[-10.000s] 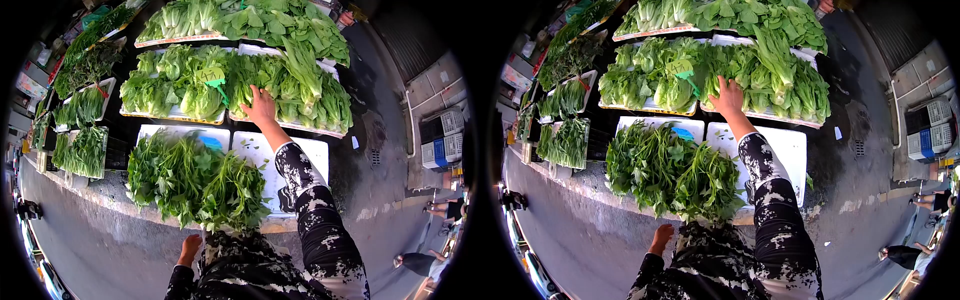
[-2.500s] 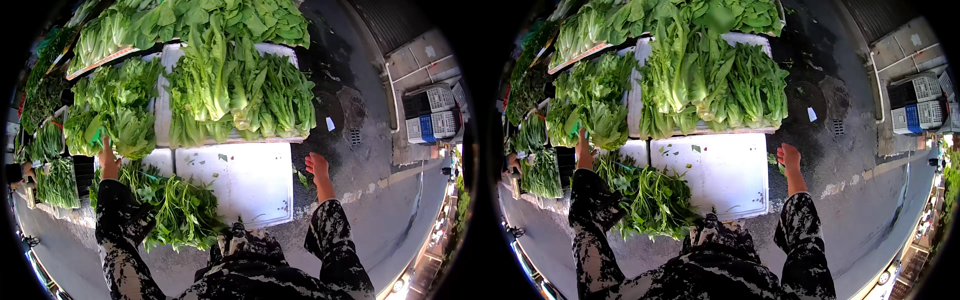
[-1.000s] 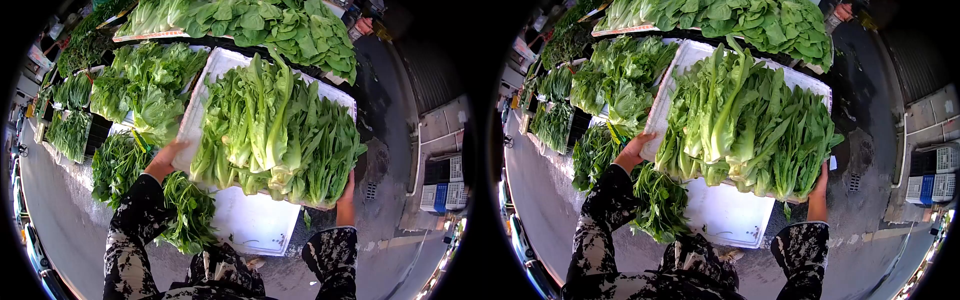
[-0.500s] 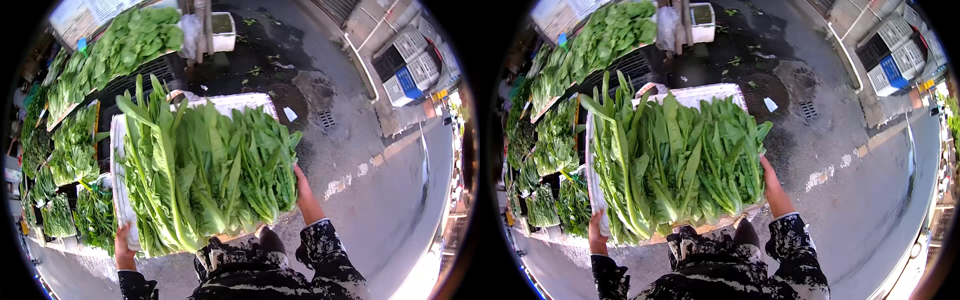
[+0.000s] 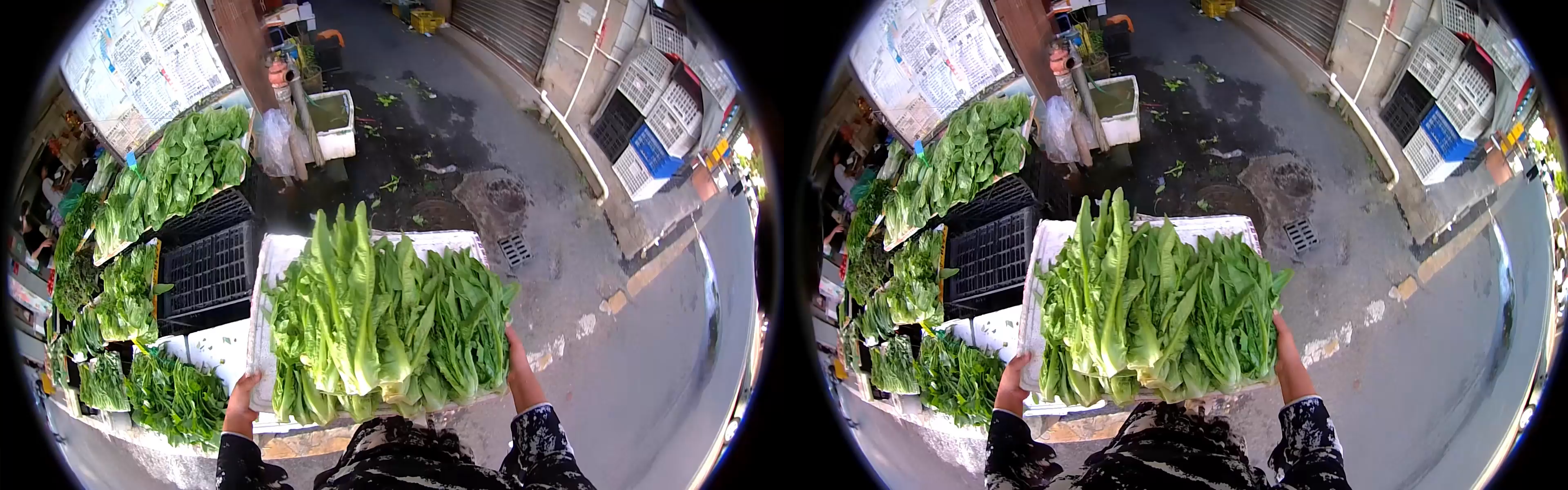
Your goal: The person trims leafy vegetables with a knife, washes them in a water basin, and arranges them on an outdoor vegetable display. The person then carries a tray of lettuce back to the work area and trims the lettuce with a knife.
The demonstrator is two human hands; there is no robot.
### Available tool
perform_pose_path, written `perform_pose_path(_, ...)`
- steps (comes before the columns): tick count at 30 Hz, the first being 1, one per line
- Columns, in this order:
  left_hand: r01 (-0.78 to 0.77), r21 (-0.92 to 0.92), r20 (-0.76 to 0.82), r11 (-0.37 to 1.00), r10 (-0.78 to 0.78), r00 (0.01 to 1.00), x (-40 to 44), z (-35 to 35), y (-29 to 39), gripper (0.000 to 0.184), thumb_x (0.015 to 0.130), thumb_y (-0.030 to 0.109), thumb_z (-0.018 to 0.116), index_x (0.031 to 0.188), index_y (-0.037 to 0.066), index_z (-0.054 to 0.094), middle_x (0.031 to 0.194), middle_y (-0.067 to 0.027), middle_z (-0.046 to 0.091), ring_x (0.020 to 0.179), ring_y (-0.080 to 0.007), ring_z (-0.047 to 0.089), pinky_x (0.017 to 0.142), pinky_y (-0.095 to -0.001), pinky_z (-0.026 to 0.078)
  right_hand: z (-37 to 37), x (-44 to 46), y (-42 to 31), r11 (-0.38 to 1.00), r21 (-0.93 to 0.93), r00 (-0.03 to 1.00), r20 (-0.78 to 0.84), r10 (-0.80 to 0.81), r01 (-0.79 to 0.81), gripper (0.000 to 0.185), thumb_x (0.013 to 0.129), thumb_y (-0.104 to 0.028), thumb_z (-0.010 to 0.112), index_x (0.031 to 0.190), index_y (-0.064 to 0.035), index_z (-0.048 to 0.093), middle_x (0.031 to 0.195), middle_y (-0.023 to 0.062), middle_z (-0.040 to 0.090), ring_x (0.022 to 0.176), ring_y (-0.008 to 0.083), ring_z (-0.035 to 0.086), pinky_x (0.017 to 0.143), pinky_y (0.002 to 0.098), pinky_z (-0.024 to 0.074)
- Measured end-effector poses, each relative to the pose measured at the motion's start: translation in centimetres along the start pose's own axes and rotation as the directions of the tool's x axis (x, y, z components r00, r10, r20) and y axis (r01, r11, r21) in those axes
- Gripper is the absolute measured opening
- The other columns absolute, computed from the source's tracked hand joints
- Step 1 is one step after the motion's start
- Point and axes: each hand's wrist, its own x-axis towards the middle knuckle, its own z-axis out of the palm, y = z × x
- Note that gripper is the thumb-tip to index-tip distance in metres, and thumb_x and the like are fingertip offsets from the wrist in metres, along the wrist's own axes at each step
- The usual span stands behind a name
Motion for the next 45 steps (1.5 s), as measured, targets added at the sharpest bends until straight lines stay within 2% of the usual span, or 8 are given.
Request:
perform_pose_path(9, 0.027, -0.090, 0.293, 0.996, 0.000, 0.956, 17.1, 18.0, 5.0, 0.044, 0.077, 0.015, 0.058, 0.117, 0.001, 0.046, 0.105, -0.0112, 0.058, 0.095, -0.0246, 0.057, 0.085, -0.0358, 0.043, -3.5, 11.8, -13.6, 0.980, 0.142, 0.990, -0.016, -0.138, 0.139, 0.049, 0.085, -0.040, 0.047, 0.116, -0.0015, 0.049, 0.110, 0.0109, 0.057, 0.095, 0.0219, 0.057, 0.084, 0.0323, 0.0462)
perform_pose_path(10, 0.036, -0.082, 0.337, 0.996, -0.006, 0.942, 19.1, 20.3, 6.2, 0.044, 0.077, 0.015, 0.059, 0.116, 0.002, 0.047, 0.106, -0.0106, 0.058, 0.096, -0.0242, 0.057, 0.086, -0.0359, 0.043, -3.2, 12.9, -15.4, 0.976, 0.070, 0.972, -0.137, -0.193, 0.204, 0.050, 0.085, -0.040, 0.046, 0.117, -0.0021, 0.048, 0.109, 0.0110, 0.057, 0.093, 0.0226, 0.058, 0.083, 0.0336, 0.0467)
perform_pose_path(15, 0.125, -0.021, 0.435, 0.992, -0.103, 0.894, 29.9, 32.2, 12.7, 0.042, 0.077, 0.017, 0.060, 0.114, 0.003, 0.049, 0.108, -0.0107, 0.058, 0.099, -0.0251, 0.056, 0.088, -0.0377, 0.041, -5.0, 19.9, -24.4, 0.965, 0.149, 0.965, -0.184, -0.185, 0.213, 0.051, 0.083, -0.043, 0.048, 0.115, -0.0029, 0.050, 0.109, 0.0107, 0.057, 0.093, 0.0230, 0.058, 0.083, 0.0339, 0.0467)
perform_pose_path(26, 0.077, -0.020, 0.464, 0.997, -0.059, 0.884, 49.9, 57.2, 23.2, 0.043, 0.077, 0.019, 0.061, 0.114, 0.001, 0.049, 0.109, -0.0141, 0.056, 0.100, -0.0264, 0.055, 0.090, -0.0386, 0.040, -5.6, 43.4, -49.0, 0.952, 0.142, 0.957, -0.139, -0.253, 0.273, 0.048, 0.087, -0.040, 0.041, 0.119, -0.0051, 0.046, 0.111, 0.0104, 0.056, 0.094, 0.0246, 0.058, 0.083, 0.0364, 0.0469)
perform_pose_path(30, 0.055, -0.048, 0.338, 0.997, -0.035, 0.940, 55.8, 63.1, 27.5, 0.042, 0.079, 0.019, 0.060, 0.115, 0.001, 0.048, 0.108, -0.0117, 0.057, 0.100, -0.0252, 0.055, 0.089, -0.0384, 0.041, -2.6, 53.7, -57.0, 0.960, 0.092, 0.964, -0.066, -0.259, 0.264, 0.049, 0.086, -0.039, 0.043, 0.119, -0.0021, 0.046, 0.111, 0.0115, 0.056, 0.095, 0.0243, 0.057, 0.084, 0.0347, 0.0457)
perform_pose_path(41, -0.010, -0.138, 0.314, 0.990, 0.054, 0.948, 80.2, 78.2, 45.2, 0.044, 0.079, 0.018, 0.061, 0.117, 0.002, 0.046, 0.104, -0.0115, 0.058, 0.098, -0.0238, 0.056, 0.086, -0.0360, 0.044, 9.9, 84.0, -77.5, 0.953, 0.034, 0.952, 0.055, -0.302, 0.301, 0.049, 0.085, -0.040, 0.045, 0.119, -0.0044, 0.047, 0.113, 0.0099, 0.055, 0.097, 0.0238, 0.056, 0.084, 0.0351, 0.0453)
perform_pose_path(43, -0.020, -0.100, 0.253, 0.995, 0.045, 0.966, 83.3, 83.0, 49.9, 0.045, 0.079, 0.019, 0.062, 0.117, 0.001, 0.046, 0.105, -0.0114, 0.058, 0.099, -0.0232, 0.055, 0.087, -0.0357, 0.043, 11.1, 87.8, -82.0, 0.957, -0.002, 0.951, -0.110, -0.288, 0.289, 0.048, 0.085, -0.040, 0.044, 0.118, -0.0046, 0.048, 0.113, 0.0100, 0.055, 0.097, 0.0241, 0.056, 0.085, 0.0356, 0.0451)
perform_pose_path(45, 0.005, -0.105, 0.372, 0.995, 0.034, 0.928, 88.1, 87.0, 54.3, 0.046, 0.078, 0.020, 0.062, 0.117, 0.001, 0.045, 0.106, -0.0116, 0.057, 0.101, -0.0224, 0.054, 0.087, -0.0357, 0.043, 12.6, 92.0, -86.8, 0.958, 0.052, 0.957, -0.091, -0.276, 0.281, 0.048, 0.086, -0.039, 0.043, 0.118, -0.0051, 0.048, 0.112, 0.0103, 0.055, 0.097, 0.0249, 0.056, 0.085, 0.0363, 0.0448)
